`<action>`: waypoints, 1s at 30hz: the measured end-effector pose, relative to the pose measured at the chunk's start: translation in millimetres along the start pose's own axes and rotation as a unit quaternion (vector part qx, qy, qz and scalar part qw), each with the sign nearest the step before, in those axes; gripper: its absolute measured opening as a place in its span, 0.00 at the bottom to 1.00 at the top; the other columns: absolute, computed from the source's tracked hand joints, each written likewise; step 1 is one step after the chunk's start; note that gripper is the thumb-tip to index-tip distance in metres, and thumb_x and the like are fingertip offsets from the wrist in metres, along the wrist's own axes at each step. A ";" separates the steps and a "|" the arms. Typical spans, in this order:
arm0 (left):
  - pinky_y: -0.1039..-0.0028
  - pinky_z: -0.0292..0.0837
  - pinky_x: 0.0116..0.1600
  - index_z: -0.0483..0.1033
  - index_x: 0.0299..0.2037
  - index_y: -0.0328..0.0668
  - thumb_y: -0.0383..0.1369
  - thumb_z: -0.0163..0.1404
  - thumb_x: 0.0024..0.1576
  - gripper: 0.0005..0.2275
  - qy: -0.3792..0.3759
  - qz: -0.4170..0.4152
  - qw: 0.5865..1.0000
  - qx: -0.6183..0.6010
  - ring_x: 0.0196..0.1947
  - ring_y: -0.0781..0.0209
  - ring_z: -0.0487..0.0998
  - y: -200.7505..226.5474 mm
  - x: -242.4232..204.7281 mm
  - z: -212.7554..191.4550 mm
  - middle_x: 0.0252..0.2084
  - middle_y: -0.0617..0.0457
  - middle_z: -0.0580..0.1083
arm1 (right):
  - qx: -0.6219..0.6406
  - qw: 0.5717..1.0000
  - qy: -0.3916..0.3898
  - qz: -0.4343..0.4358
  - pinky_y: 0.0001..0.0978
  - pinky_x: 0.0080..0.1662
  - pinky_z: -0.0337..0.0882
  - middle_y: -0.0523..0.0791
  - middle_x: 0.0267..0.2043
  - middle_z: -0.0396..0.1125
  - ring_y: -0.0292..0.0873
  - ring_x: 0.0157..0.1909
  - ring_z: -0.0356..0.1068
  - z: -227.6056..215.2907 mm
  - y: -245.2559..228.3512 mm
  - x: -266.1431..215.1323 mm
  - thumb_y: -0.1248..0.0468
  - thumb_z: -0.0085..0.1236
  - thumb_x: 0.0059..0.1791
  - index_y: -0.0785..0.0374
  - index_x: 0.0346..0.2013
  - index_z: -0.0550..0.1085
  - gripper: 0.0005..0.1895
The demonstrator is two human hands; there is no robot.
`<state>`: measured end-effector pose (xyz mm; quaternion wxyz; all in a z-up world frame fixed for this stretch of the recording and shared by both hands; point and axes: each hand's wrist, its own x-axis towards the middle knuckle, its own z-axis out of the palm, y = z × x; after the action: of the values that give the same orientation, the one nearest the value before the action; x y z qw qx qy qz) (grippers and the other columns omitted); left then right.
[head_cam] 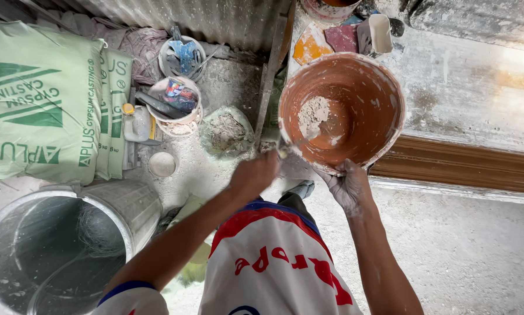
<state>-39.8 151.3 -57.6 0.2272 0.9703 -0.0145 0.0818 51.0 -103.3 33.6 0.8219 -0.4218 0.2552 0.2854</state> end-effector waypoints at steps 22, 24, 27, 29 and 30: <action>0.67 0.71 0.15 0.67 0.48 0.29 0.36 0.44 0.66 0.13 0.005 -0.130 0.991 -0.039 0.14 0.57 0.77 26.4 -30.3 3.2 0.24 0.46 0.75 | -0.081 0.997 0.010 -0.007 0.56 0.55 0.71 0.55 0.44 0.65 0.58 0.56 0.72 -30.4 19.2 12.6 0.75 0.38 0.52 0.73 0.47 0.62 0.10; 0.64 0.73 0.18 0.67 0.49 0.29 0.37 0.46 0.65 0.14 0.029 -0.108 0.993 -0.046 0.16 0.52 0.78 33.7 -39.5 11.2 0.24 0.44 0.76 | -0.060 0.997 0.041 0.025 0.55 0.57 0.70 0.62 0.47 0.66 0.66 0.60 0.74 -35.7 24.3 14.0 0.78 0.35 0.51 0.75 0.45 0.55 0.07; 0.58 0.76 0.24 0.66 0.48 0.32 0.38 0.46 0.64 0.14 0.040 -0.105 0.994 -0.014 0.20 0.44 0.79 28.9 -45.7 11.6 0.24 0.42 0.76 | -0.040 0.991 -0.111 -0.057 0.65 0.61 0.72 0.51 0.48 0.59 0.51 0.53 0.65 -27.5 28.2 22.4 0.72 0.44 0.64 0.75 0.59 0.58 0.11; 0.55 0.76 0.24 0.66 0.52 0.29 0.35 0.45 0.64 0.14 -0.010 -0.148 0.989 0.009 0.20 0.43 0.79 19.8 -49.4 9.5 0.23 0.42 0.77 | -0.150 0.981 -0.089 -0.081 0.60 0.60 0.70 0.53 0.57 0.63 0.53 0.58 0.68 -22.5 25.2 23.0 0.72 0.41 0.56 0.70 0.62 0.58 0.19; 0.54 0.76 0.24 0.66 0.51 0.30 0.36 0.45 0.63 0.14 -0.006 -0.178 0.984 -0.002 0.20 0.41 0.79 16.8 -56.1 7.5 0.25 0.41 0.77 | -0.207 0.972 -0.074 -0.086 0.58 0.59 0.69 0.53 0.61 0.65 0.53 0.60 0.70 -22.3 22.8 19.6 0.72 0.39 0.52 0.67 0.64 0.58 0.24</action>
<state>-95.0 132.3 -66.1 0.2398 0.9575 0.1566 0.0342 45.2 -106.1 -3.3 0.7546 -0.5809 0.0918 0.2911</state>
